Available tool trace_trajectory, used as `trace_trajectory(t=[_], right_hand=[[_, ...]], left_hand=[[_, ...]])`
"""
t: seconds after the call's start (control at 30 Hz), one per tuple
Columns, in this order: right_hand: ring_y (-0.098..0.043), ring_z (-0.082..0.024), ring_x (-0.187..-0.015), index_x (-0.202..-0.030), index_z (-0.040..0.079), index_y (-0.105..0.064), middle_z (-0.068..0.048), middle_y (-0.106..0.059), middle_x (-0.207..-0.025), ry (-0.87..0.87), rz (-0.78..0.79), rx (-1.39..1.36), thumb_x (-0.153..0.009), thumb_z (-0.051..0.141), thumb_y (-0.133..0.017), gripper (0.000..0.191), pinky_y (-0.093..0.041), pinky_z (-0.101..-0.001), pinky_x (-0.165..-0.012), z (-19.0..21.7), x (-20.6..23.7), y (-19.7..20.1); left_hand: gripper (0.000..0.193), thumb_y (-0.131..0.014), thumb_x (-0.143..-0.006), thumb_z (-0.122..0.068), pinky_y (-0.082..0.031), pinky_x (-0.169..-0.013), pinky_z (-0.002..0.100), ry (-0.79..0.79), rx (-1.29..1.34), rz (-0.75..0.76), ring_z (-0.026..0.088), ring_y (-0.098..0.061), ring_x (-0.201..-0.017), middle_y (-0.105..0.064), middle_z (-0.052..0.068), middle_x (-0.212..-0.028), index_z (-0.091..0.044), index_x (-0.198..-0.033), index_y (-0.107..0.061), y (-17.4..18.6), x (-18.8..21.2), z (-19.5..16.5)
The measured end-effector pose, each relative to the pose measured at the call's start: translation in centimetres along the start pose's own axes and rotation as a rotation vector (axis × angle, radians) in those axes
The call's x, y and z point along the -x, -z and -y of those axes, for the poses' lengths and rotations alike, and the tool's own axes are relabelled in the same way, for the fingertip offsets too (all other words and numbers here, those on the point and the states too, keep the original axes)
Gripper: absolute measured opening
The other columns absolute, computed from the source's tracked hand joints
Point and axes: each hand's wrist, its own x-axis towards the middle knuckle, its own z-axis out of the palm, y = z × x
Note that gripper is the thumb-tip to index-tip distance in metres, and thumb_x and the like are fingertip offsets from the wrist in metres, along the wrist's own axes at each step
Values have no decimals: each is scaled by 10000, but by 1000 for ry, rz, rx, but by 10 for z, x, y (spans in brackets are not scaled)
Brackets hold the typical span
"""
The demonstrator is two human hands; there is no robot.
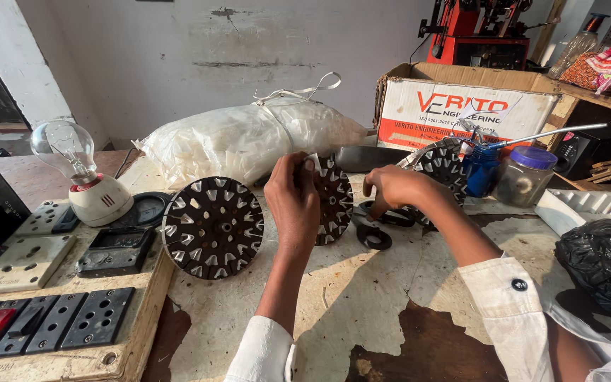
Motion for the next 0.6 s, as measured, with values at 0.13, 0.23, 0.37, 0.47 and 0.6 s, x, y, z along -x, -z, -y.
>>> trace_trajectory(t=[0.13, 0.23, 0.37, 0.47, 0.6], right_hand=[[-709, -294, -1039, -1414, 154, -529, -122, -710, -1176, 96, 143, 16, -633, 313, -920, 888, -584, -414, -862, 7, -8, -12], [-723, -296, -1048, -1415, 138, -507, -147, -737, -1155, 168, 216, -14, -585, 300, -924, 944, -584, -415, -858, 4, -4, -11], [-713, -301, -1025, -1312, 84, -599, -156, -736, -1156, 76, 183, 126, -576, 359, -935, 854, -578, -421, -837, 18, 4, -11], [-743, -304, -908, -1090, 11, -738, -172, -774, -1050, 39, 220, 210, -588, 405, -921, 664, -585, -423, -750, 30, 9, -10], [-769, -259, -790, -890, -19, -807, -151, -798, -927, 30, 306, 102, -581, 462, -908, 580, -606, -362, -670, 35, 13, -8]], left_hand=[[112, -605, -1017, -74, -502, -666, 366, 52, 11, 7, 237, -628, -677, -672, 143, -816, 32, -1003, -637, -1, 0, -1], [145, -593, -1028, -110, -506, -625, 332, 156, 88, -9, 169, -628, -664, -693, 113, -814, 30, -1027, -632, -4, -2, -1], [184, -615, -1039, -147, -510, -624, 292, 153, 144, -43, 98, -600, -688, -712, 72, -838, 32, -1075, -640, -4, -2, 1], [197, -643, -1023, -176, -480, -576, 299, 330, 243, 4, 83, -548, -638, -679, 51, -790, 12, -1076, -669, -6, -2, 4], [195, -649, -1028, -178, -526, -639, 266, 291, 317, -27, 63, -621, -695, -701, 24, -820, 15, -1044, -669, -4, -6, 8]])
